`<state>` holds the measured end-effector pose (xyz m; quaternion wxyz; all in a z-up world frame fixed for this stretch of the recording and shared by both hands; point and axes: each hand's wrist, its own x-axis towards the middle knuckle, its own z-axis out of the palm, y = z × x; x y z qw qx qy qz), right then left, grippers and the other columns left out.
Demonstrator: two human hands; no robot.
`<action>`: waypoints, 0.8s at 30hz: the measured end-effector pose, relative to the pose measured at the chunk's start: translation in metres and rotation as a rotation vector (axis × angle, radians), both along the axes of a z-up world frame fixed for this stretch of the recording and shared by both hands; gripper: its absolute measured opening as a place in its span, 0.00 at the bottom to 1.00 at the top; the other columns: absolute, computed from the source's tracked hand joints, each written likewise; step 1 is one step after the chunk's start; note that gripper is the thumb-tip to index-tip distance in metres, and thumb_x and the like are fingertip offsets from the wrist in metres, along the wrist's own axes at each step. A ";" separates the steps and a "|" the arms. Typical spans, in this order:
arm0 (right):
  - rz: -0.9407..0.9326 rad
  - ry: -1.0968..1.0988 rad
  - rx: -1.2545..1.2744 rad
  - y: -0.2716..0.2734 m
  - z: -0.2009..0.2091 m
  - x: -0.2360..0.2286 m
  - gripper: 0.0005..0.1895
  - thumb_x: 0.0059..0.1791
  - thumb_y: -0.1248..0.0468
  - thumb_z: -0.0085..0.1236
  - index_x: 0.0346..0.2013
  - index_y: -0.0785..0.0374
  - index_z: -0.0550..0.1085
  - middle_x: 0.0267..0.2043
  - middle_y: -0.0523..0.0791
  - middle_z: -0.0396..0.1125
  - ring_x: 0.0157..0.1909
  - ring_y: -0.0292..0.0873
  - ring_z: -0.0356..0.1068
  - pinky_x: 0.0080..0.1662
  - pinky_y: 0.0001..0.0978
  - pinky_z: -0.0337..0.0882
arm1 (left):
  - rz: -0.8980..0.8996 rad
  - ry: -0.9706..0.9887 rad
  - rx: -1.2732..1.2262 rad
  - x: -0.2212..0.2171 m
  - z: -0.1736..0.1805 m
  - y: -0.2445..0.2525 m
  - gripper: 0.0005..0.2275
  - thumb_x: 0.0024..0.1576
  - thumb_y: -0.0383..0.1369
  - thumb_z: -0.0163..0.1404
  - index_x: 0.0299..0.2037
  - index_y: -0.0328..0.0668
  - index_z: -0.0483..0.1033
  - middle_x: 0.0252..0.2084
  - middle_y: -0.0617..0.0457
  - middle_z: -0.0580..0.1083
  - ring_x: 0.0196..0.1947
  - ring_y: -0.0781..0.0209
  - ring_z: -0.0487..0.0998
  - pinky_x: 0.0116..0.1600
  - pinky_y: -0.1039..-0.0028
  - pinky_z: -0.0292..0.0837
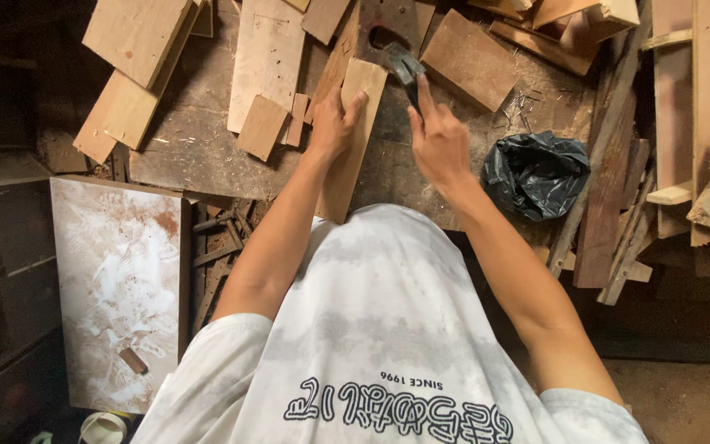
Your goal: The person assembles a small wooden box by nailing together several wooden planks. They use a hammer to drive nails into the wood, repeatedly adjusting the pieces to form the box structure.
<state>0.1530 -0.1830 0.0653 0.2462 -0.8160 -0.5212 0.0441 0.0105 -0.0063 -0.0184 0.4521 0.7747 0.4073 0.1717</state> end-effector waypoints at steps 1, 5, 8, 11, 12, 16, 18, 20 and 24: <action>-0.009 0.021 -0.015 0.000 0.002 0.001 0.31 0.64 0.56 0.48 0.79 0.53 0.48 0.31 0.49 0.67 0.22 0.43 0.64 0.25 0.36 0.67 | 0.006 -0.005 0.006 0.000 0.001 -0.001 0.24 0.62 0.50 0.51 0.36 0.27 0.72 0.25 0.33 0.75 0.26 0.41 0.77 0.35 0.55 0.71; 0.027 -0.018 0.107 0.002 0.009 0.001 0.31 0.65 0.57 0.47 0.80 0.53 0.47 0.32 0.50 0.67 0.24 0.43 0.64 0.26 0.36 0.67 | 0.010 -0.042 -0.072 0.002 0.005 -0.002 0.25 0.62 0.53 0.50 0.35 0.29 0.73 0.25 0.35 0.76 0.25 0.45 0.78 0.33 0.57 0.72; 0.025 -0.010 -0.037 0.004 0.015 0.002 0.32 0.64 0.58 0.48 0.80 0.56 0.48 0.30 0.49 0.66 0.21 0.43 0.63 0.25 0.36 0.66 | 0.006 -0.021 -0.105 0.001 0.007 -0.004 0.26 0.61 0.54 0.50 0.35 0.29 0.72 0.25 0.35 0.76 0.24 0.47 0.78 0.31 0.57 0.72; 0.023 -0.050 -0.015 0.006 0.024 0.003 0.33 0.63 0.58 0.49 0.80 0.56 0.47 0.28 0.48 0.65 0.22 0.43 0.63 0.27 0.37 0.67 | 0.016 -0.011 -0.074 0.001 0.010 -0.004 0.26 0.61 0.53 0.51 0.33 0.29 0.72 0.25 0.34 0.75 0.25 0.47 0.79 0.33 0.57 0.73; 0.016 -0.052 0.009 0.004 0.027 0.003 0.34 0.63 0.58 0.50 0.80 0.55 0.47 0.28 0.48 0.65 0.22 0.44 0.63 0.27 0.37 0.66 | 0.019 -0.015 -0.065 0.001 0.011 -0.005 0.26 0.62 0.52 0.52 0.33 0.28 0.72 0.25 0.34 0.75 0.26 0.47 0.79 0.33 0.57 0.73; 0.001 -0.050 0.074 0.004 0.036 -0.003 0.33 0.64 0.59 0.52 0.80 0.51 0.47 0.29 0.48 0.64 0.23 0.44 0.63 0.27 0.38 0.66 | 0.015 -0.119 -0.039 -0.004 0.017 -0.006 0.22 0.63 0.48 0.52 0.37 0.30 0.73 0.29 0.34 0.77 0.29 0.45 0.79 0.37 0.56 0.72; 0.022 -0.083 0.124 0.002 0.037 -0.003 0.34 0.64 0.59 0.52 0.80 0.50 0.46 0.30 0.48 0.65 0.25 0.45 0.64 0.28 0.39 0.67 | 0.031 -0.069 -0.109 0.000 0.020 -0.005 0.22 0.61 0.49 0.52 0.35 0.30 0.73 0.28 0.35 0.76 0.28 0.46 0.79 0.35 0.57 0.73; 0.029 -0.088 0.130 0.002 0.036 -0.003 0.34 0.64 0.60 0.52 0.80 0.50 0.47 0.31 0.48 0.65 0.25 0.46 0.64 0.28 0.39 0.68 | 0.027 -0.039 -0.104 0.000 0.021 -0.005 0.22 0.62 0.49 0.52 0.35 0.29 0.73 0.28 0.34 0.76 0.27 0.44 0.78 0.36 0.57 0.72; 0.036 -0.069 -0.015 0.007 0.029 -0.001 0.33 0.63 0.59 0.51 0.80 0.54 0.48 0.30 0.49 0.66 0.25 0.48 0.67 0.29 0.42 0.69 | 0.034 -0.147 -0.064 -0.002 0.018 -0.003 0.22 0.61 0.49 0.52 0.37 0.30 0.74 0.28 0.35 0.77 0.27 0.45 0.79 0.35 0.57 0.72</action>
